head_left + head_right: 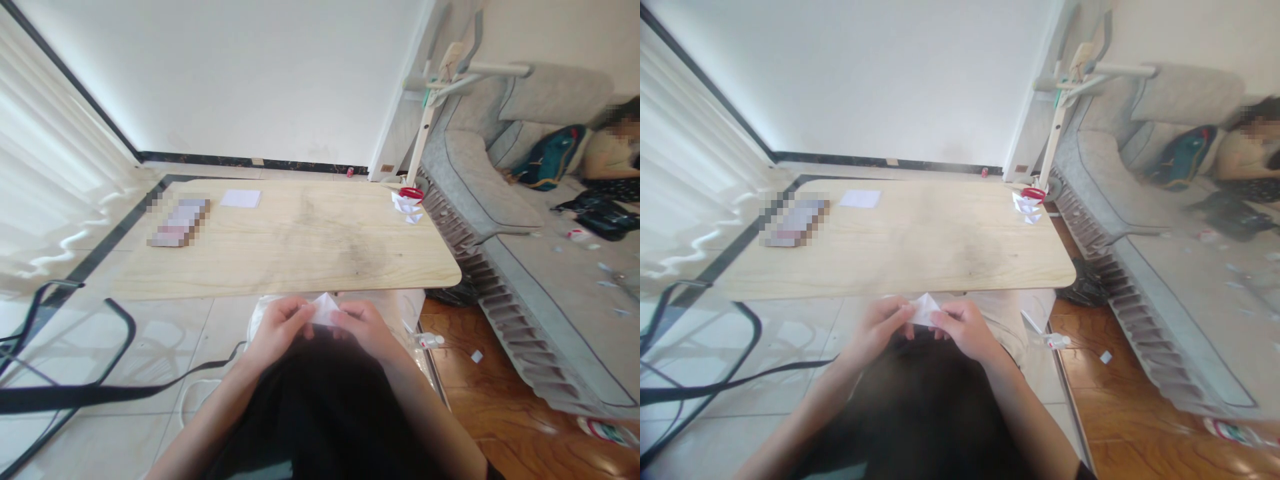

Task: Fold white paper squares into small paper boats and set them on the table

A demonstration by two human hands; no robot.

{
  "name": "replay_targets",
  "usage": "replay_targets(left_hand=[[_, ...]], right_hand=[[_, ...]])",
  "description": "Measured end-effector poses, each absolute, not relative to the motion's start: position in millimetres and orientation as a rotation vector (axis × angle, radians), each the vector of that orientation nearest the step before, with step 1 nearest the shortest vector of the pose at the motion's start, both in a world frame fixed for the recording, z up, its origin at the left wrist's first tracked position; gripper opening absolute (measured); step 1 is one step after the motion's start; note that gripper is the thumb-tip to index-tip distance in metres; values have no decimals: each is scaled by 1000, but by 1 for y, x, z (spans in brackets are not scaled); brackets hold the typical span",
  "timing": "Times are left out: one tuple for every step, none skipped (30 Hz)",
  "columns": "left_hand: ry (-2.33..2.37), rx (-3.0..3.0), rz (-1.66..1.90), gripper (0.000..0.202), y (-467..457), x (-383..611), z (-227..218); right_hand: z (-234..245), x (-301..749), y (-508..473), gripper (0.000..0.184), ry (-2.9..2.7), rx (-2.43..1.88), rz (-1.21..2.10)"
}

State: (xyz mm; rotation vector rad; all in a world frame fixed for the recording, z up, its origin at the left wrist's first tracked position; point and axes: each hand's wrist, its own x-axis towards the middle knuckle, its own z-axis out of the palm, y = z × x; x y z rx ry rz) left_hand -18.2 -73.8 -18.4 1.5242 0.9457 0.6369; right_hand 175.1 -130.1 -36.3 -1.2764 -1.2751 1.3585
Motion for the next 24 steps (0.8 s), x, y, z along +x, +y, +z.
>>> replay_targets(left_hand=[[938,1534,615,40,-73,-18,-18],[921,1532,580,40,-72,-18,-16],[893,1516,538,39,-71,-18,-15],[861,1486,498,37,-71,-17,-14],[829,1450,460,35,-71,-16,-13],[806,1416,431,33,-71,-14,-12],[792,1388,412,31,-72,-12,-12],[792,1368,400,30,-73,-10,-12],[802,1356,396,30,-75,-8,-12],[817,1348,400,30,-76,-7,-13],[826,1345,404,30,-77,-6,-13],[826,1343,412,30,-78,-6,-14],[822,1343,420,29,-78,-6,-15],[816,1343,427,28,-79,-6,-16],[810,1345,431,26,-79,-7,-17],[808,1348,437,25,-79,-8,-18],[809,1350,444,24,-78,-9,-18],[815,1351,450,23,-78,-10,-19],[820,1354,456,22,-78,-10,-19],[825,1356,464,21,-78,-10,-20],[829,1357,471,21,-78,-10,-21],[833,1355,472,21,-78,-10,-23],[837,1352,472,23,-77,-10,-24],[840,1350,472,26,-77,-10,-25]], right_hand=[[-36,176,-130,38,-1270,-1275,1365],[-35,176,-131,37,-1259,-1271,1376],[-35,176,-131,37,-1245,-1266,1387],[-35,176,-131,36,-1230,-1263,1396],[-35,176,-131,35,-1219,-1261,1404],[-35,176,-131,34,-1216,-1258,1409],[-35,176,-132,34,-1220,-1254,1412],[-36,176,-132,34,-1228,-1248,1413],[-36,175,-132,34,-1238,-1244,1410],[-36,175,-133,34,-1251,-1242,1404],[-36,175,-133,33,-1270,-1243,1396],[-36,175,-133,32,-1291,-1246,1387],[-36,176,-133,32,-1312,-1248,1380],[-36,176,-134,32,-1332,-1246,1381],[-36,177,-134,32,-1348,-1242,1382],[-36,178,-133,32,-1359,-1237,1377],[-37,178,-133,33,-1366,-1234,1366],[-37,179,-133,34,-1373,-1237,1349],[-37,179,-132,34,-1379,-1247,1327],[-38,179,-132,34,-1383,-1261,1302],[-38,179,-132,34,-1385,-1273,1279],[-37,179,-131,34,-1388,-1284,1260],[-37,180,-131,33,-1388,-1293,1242],[-36,180,-131,33,-1385,-1300,1222]])
